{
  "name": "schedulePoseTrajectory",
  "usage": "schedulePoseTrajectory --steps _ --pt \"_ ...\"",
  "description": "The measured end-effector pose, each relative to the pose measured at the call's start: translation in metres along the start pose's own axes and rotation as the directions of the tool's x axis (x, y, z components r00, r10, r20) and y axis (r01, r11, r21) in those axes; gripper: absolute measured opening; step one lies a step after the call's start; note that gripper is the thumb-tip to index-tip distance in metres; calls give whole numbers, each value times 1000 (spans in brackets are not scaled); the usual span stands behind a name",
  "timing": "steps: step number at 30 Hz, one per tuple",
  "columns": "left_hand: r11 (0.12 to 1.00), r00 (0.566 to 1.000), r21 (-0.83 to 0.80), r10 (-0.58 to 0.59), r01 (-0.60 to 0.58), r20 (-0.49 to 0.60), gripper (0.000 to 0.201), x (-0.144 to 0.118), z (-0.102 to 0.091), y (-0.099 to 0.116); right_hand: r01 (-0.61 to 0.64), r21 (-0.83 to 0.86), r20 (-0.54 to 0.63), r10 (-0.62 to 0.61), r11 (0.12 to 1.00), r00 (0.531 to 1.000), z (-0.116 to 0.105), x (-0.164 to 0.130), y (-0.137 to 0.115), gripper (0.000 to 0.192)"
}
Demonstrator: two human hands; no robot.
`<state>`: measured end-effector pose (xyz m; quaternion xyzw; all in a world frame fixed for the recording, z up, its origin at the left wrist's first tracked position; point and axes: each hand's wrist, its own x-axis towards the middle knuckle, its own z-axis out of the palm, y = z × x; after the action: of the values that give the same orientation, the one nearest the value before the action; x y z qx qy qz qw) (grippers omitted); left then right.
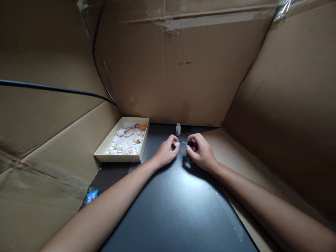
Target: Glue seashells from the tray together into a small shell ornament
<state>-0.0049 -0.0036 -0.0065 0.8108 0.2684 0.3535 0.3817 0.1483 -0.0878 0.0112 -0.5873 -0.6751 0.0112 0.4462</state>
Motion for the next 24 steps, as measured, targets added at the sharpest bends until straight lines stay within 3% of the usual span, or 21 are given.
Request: schedulePoseTrajectory --steps 14,24 --pt "999 1000 31 -17 17 24 12 -1 0 0 35 -18 57 -34 999 998 -2 0 -2 10" --pt "1000 1000 10 -16 16 22 13 -1 0 2 22 -26 36 -21 999 999 -2 -1 -3 10"
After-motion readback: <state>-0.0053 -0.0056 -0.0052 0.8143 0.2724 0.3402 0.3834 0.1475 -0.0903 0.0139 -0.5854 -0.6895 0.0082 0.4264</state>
